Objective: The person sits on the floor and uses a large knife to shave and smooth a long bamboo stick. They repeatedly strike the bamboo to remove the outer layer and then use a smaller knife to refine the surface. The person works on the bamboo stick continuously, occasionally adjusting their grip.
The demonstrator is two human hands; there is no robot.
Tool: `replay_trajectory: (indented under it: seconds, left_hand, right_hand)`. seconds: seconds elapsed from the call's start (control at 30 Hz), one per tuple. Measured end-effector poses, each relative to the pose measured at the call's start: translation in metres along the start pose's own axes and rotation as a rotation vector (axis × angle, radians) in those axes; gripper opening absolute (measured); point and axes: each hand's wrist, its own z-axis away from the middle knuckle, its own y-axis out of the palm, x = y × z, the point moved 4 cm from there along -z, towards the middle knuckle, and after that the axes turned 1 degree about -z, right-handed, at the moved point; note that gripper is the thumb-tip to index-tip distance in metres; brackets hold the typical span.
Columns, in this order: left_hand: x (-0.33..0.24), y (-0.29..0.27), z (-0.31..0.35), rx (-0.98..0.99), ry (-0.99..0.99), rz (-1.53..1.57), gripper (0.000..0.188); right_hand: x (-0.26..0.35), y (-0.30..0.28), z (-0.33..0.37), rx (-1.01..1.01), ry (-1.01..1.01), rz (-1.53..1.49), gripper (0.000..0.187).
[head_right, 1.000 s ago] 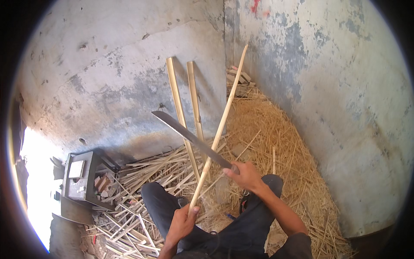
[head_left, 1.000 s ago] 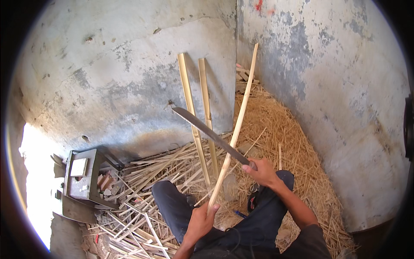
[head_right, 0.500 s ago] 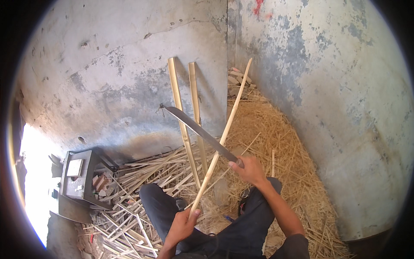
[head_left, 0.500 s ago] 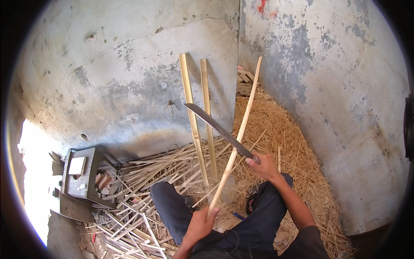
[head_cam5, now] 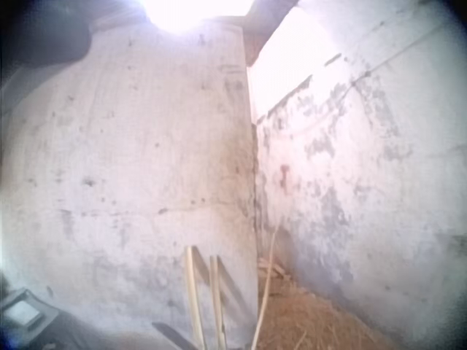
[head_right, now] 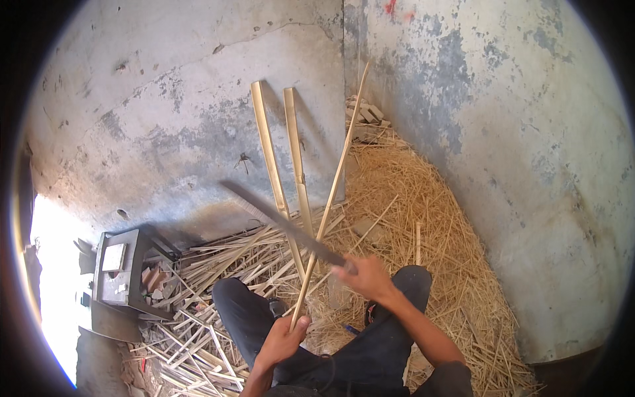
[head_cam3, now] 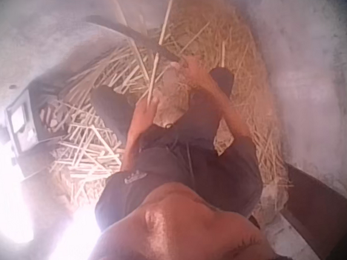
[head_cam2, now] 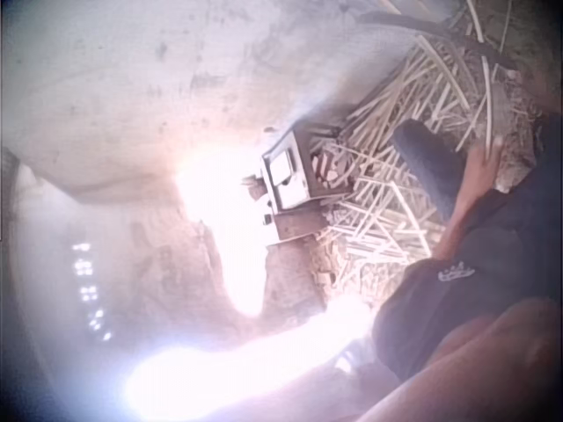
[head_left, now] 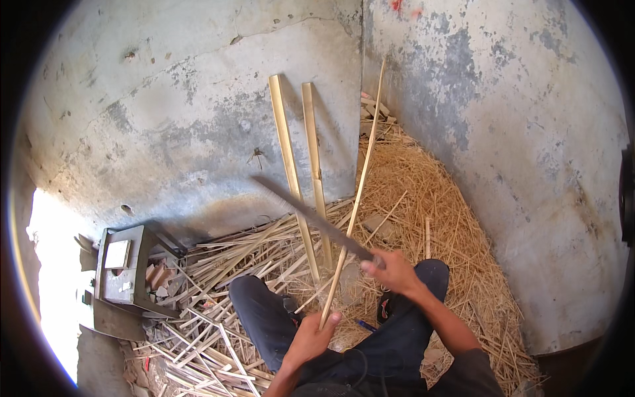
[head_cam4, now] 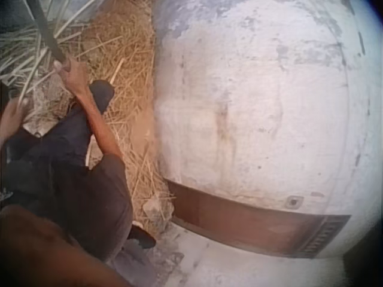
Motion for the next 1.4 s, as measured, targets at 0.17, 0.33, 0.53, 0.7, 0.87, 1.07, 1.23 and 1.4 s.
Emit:
replay_trajectory:
  seconds: [0.17,0.33,0.53,0.7,0.87,1.07,1.23,1.4]
  left_hand:
    - [0.004,0.002,0.001,0.018,0.028,0.033,0.054]
    - [-0.025,-0.003,-0.006,-0.099,0.108,-0.094,0.048]
    - [-0.027,-0.01,0.032,-0.111,0.052,-0.238,0.041]
    - [-0.013,-0.016,0.045,-0.069,0.023,-0.299,0.04]
    - [-0.013,-0.017,0.032,-0.238,0.158,-0.339,0.032]
    - [-0.02,-0.024,0.025,-0.268,0.215,-0.382,0.04]
    - [0.0,-0.037,0.053,-0.223,0.131,-0.381,0.041]
    - [0.018,-0.053,0.054,-0.272,0.137,-0.49,0.043]
  right_hand:
    - [0.001,-0.005,-0.002,-0.028,-0.003,0.008,0.06]
    - [0.033,0.008,0.021,0.088,-0.253,0.3,0.064]
    - [-0.019,-0.06,-0.038,-0.125,-0.006,0.108,0.067]
    - [-0.073,-0.087,-0.055,-0.168,0.047,0.214,0.064]
    - [-0.013,-0.032,-0.011,-0.069,-0.185,0.152,0.06]
    - [0.015,-0.019,0.011,-0.044,-0.274,0.392,0.059]
    - [-0.025,-0.097,-0.036,-0.353,0.0,0.099,0.063]
    - [-0.028,-0.102,-0.042,-0.279,-0.106,0.296,0.07]
